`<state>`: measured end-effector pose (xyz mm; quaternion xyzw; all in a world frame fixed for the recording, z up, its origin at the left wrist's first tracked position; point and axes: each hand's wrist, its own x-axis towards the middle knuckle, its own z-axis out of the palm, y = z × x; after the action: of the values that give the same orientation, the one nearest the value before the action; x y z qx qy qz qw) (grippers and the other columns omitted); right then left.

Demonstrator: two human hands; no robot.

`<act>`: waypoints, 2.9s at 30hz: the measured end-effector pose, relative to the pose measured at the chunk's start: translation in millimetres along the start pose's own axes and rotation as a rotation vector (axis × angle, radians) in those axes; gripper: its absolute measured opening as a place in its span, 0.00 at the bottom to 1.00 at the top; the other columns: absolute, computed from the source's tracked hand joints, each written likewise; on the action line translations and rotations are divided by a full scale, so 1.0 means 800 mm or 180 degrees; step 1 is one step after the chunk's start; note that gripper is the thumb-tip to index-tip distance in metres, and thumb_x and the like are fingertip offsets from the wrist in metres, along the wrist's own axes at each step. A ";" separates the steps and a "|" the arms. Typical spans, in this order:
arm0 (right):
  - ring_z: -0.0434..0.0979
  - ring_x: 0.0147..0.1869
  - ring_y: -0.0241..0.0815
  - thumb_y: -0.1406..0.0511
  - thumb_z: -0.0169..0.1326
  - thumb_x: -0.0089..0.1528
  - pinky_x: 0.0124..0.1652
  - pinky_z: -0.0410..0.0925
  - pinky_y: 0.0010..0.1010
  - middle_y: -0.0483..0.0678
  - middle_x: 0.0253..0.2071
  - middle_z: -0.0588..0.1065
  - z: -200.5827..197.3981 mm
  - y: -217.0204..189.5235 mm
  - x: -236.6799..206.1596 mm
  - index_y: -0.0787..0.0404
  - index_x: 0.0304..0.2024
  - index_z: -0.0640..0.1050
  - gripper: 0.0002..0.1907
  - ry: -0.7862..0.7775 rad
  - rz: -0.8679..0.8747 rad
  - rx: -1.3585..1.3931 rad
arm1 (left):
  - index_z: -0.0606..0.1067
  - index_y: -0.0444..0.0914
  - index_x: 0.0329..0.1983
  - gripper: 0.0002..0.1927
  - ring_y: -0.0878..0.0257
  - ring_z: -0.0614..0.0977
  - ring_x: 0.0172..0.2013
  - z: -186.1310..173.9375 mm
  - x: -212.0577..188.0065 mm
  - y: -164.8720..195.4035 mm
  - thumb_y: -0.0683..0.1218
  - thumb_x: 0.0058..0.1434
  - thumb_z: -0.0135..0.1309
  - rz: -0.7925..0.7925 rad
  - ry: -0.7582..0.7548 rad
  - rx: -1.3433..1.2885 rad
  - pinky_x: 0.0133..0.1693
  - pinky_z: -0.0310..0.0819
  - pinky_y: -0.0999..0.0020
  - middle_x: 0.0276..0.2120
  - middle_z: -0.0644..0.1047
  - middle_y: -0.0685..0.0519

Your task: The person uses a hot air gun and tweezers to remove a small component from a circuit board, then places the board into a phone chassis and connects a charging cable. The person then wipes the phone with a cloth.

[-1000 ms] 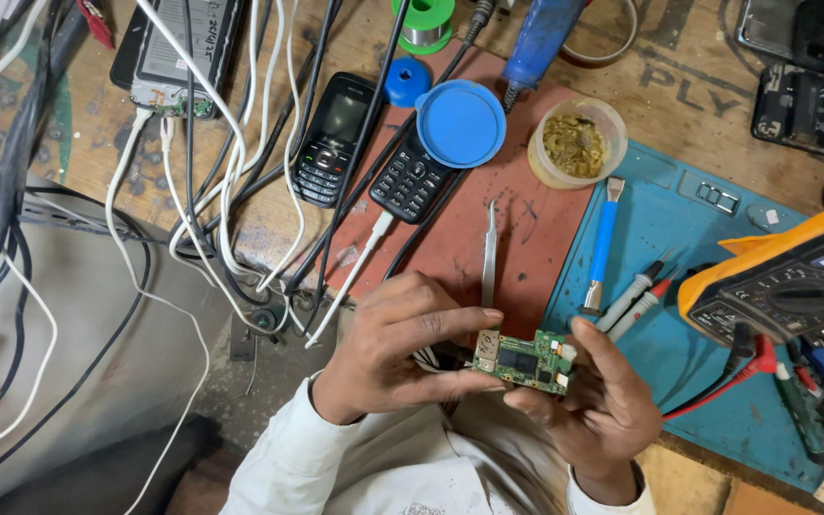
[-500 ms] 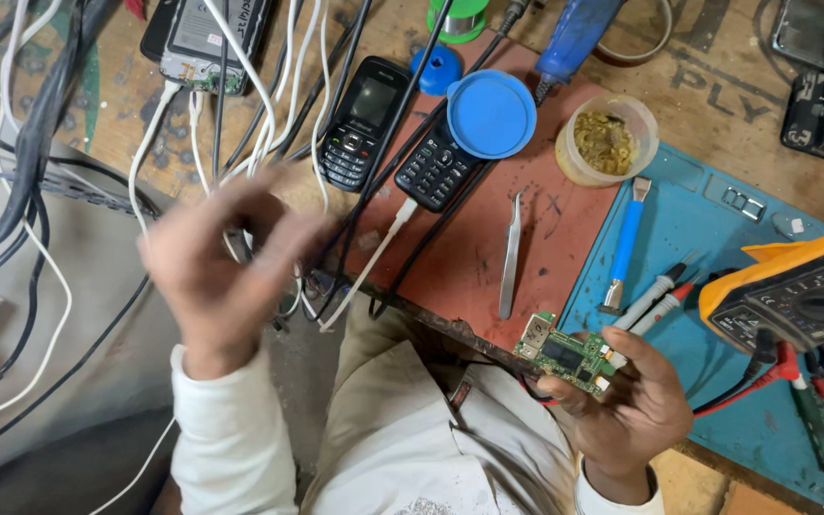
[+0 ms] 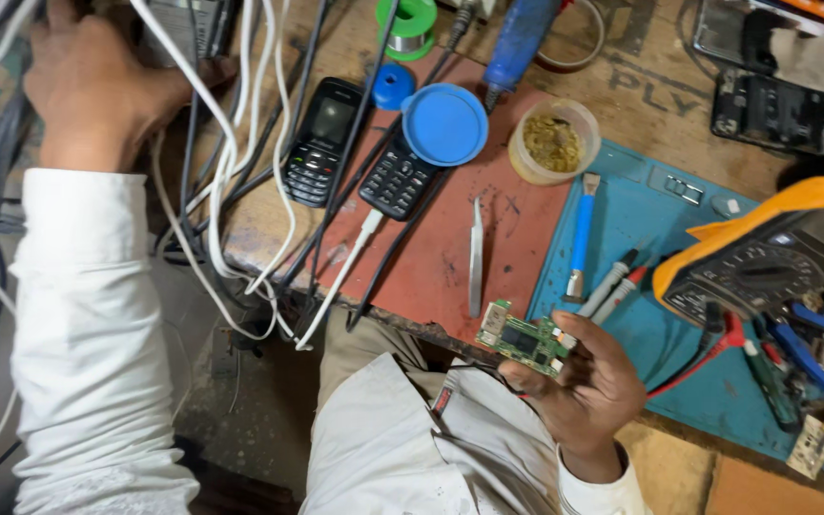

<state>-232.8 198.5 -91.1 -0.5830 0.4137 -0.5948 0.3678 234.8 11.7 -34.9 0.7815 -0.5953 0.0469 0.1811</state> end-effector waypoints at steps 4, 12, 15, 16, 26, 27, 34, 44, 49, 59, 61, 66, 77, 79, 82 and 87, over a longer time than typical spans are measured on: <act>0.76 0.33 0.24 0.70 0.71 0.57 0.29 0.68 0.17 0.44 0.37 0.80 -0.001 -0.001 0.000 0.66 0.62 0.74 0.32 -0.0185 -0.0030 0.0089 | 0.73 0.25 0.60 0.55 0.27 0.65 0.60 0.009 0.012 -0.002 0.70 0.43 0.72 0.0027 -0.0119 0.0081 0.51 0.67 0.38 0.64 0.63 0.28; 0.75 0.34 0.24 0.71 0.71 0.55 0.29 0.66 0.17 0.45 0.36 0.80 0.006 -0.006 0.006 0.66 0.60 0.74 0.32 -0.0201 -0.0111 -0.0126 | 0.77 0.22 0.54 0.51 0.23 0.66 0.57 0.015 0.029 -0.018 0.70 0.48 0.76 0.0678 0.0287 0.0370 0.56 0.62 0.33 0.55 0.70 0.19; 0.78 0.37 0.26 0.71 0.71 0.56 0.32 0.69 0.18 0.45 0.38 0.80 0.007 -0.007 0.007 0.66 0.61 0.74 0.32 -0.0255 -0.0085 -0.0085 | 0.75 0.21 0.51 0.45 0.34 0.79 0.42 0.003 0.020 -0.021 0.65 0.52 0.73 -0.0392 -0.0275 0.0107 0.43 0.74 0.43 0.44 0.77 0.26; 0.78 0.37 0.26 0.71 0.71 0.55 0.32 0.69 0.18 0.45 0.38 0.80 0.006 -0.008 0.007 0.66 0.61 0.74 0.33 -0.0253 -0.0057 -0.0108 | 0.75 0.21 0.50 0.41 0.39 0.84 0.36 0.000 0.015 -0.023 0.63 0.53 0.72 -0.1015 -0.0603 -0.0128 0.38 0.79 0.49 0.41 0.79 0.28; 0.83 0.48 0.35 0.70 0.70 0.57 0.45 0.77 0.26 0.51 0.46 0.81 0.019 -0.018 0.021 0.64 0.61 0.73 0.31 -0.0286 -0.0295 -0.0564 | 0.69 0.30 0.59 0.30 0.62 0.83 0.35 -0.033 -0.085 -0.040 0.45 0.58 0.67 -0.0435 -0.0415 -0.2856 0.39 0.81 0.68 0.43 0.79 0.47; 0.83 0.46 0.34 0.69 0.71 0.56 0.44 0.76 0.25 0.50 0.44 0.81 0.023 -0.021 0.024 0.63 0.59 0.74 0.31 -0.0234 -0.0341 -0.0931 | 0.68 0.28 0.61 0.29 0.61 0.84 0.38 -0.043 -0.105 -0.040 0.43 0.61 0.67 -0.0414 -0.0478 -0.3018 0.42 0.81 0.68 0.45 0.80 0.45; 0.79 0.43 0.45 0.67 0.73 0.52 0.44 0.73 0.31 0.53 0.47 0.80 0.060 -0.043 0.061 0.59 0.56 0.76 0.30 -0.0247 -0.0399 -0.2013 | 0.65 0.28 0.68 0.36 0.66 0.76 0.29 -0.079 -0.249 0.001 0.39 0.57 0.64 -0.1306 -0.1084 -0.4478 0.29 0.70 0.71 0.36 0.75 0.51; 0.72 0.64 0.56 0.66 0.70 0.56 0.60 0.67 0.41 0.60 0.61 0.70 0.069 -0.045 0.077 0.69 0.63 0.67 0.37 -0.0113 -0.0822 -0.2289 | 0.60 0.28 0.75 0.42 0.58 0.83 0.40 -0.070 -0.292 0.120 0.35 0.57 0.61 -0.1395 -0.1035 -0.5916 0.42 0.80 0.62 0.48 0.78 0.41; 0.79 0.60 0.44 0.66 0.62 0.70 0.61 0.72 0.31 0.55 0.57 0.77 0.049 -0.055 0.037 0.64 0.64 0.71 0.23 -0.0079 -0.0304 -0.0769 | 0.58 0.30 0.72 0.35 0.56 0.83 0.49 -0.063 -0.295 0.173 0.33 0.62 0.54 -0.1172 -0.0481 -0.6492 0.51 0.79 0.60 0.54 0.77 0.41; 0.81 0.50 0.37 0.70 0.66 0.61 0.49 0.75 0.25 0.55 0.47 0.79 0.069 -0.082 -0.003 0.69 0.57 0.70 0.25 -0.0529 0.0514 -0.0045 | 0.55 0.32 0.72 0.39 0.53 0.77 0.61 -0.056 -0.304 0.226 0.30 0.60 0.58 -0.0663 -0.0330 -0.6613 0.65 0.71 0.55 0.60 0.73 0.43; 0.83 0.49 0.37 0.71 0.65 0.61 0.48 0.76 0.25 0.54 0.45 0.81 0.072 -0.087 0.002 0.69 0.54 0.73 0.21 -0.0565 0.0584 -0.0104 | 0.54 0.34 0.72 0.41 0.54 0.77 0.61 -0.057 -0.307 0.228 0.31 0.59 0.60 -0.0558 -0.0504 -0.6475 0.64 0.72 0.57 0.60 0.73 0.45; 0.80 0.43 0.33 0.73 0.65 0.61 0.43 0.74 0.22 0.50 0.43 0.80 0.078 -0.101 0.004 0.68 0.50 0.78 0.15 -0.0461 0.0282 -0.0539 | 0.54 0.35 0.70 0.41 0.52 0.80 0.58 -0.059 -0.311 0.229 0.32 0.59 0.62 -0.0542 -0.0830 -0.6361 0.60 0.77 0.55 0.59 0.74 0.39; 0.78 0.36 0.31 0.74 0.68 0.57 0.34 0.70 0.20 0.49 0.38 0.79 0.091 -0.105 0.009 0.65 0.51 0.78 0.20 -0.0415 -0.0479 -0.1486 | 0.53 0.34 0.71 0.39 0.47 0.76 0.67 -0.065 -0.308 0.238 0.31 0.63 0.61 -0.0280 -0.0550 -0.6649 0.68 0.73 0.52 0.63 0.72 0.36; 0.79 0.36 0.31 0.74 0.67 0.58 0.32 0.70 0.20 0.49 0.39 0.79 0.092 -0.104 0.009 0.65 0.54 0.78 0.21 -0.0447 -0.0551 -0.1485 | 0.54 0.33 0.73 0.39 0.47 0.76 0.67 -0.064 -0.309 0.239 0.31 0.64 0.61 -0.0276 -0.0555 -0.6637 0.69 0.74 0.52 0.64 0.72 0.36; 0.74 0.30 0.31 0.75 0.68 0.58 0.30 0.68 0.23 0.48 0.34 0.78 0.092 -0.103 0.007 0.66 0.54 0.79 0.22 -0.0458 -0.0651 -0.1725 | 0.53 0.33 0.74 0.40 0.47 0.76 0.67 -0.063 -0.311 0.236 0.31 0.63 0.61 -0.0283 -0.0517 -0.6652 0.68 0.74 0.52 0.65 0.72 0.37; 0.73 0.30 0.35 0.75 0.67 0.58 0.30 0.67 0.26 0.50 0.36 0.80 0.093 -0.096 0.006 0.67 0.54 0.78 0.22 -0.0532 -0.0942 -0.1903 | 0.53 0.33 0.73 0.41 0.47 0.77 0.64 -0.062 -0.316 0.230 0.30 0.62 0.60 -0.0315 -0.0480 -0.6547 0.66 0.76 0.52 0.63 0.72 0.36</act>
<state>-155.1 219.2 -20.1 -0.7654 0.4490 -0.4443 0.1230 -4.9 217.5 -20.3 0.2733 -0.3245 -0.5415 0.7258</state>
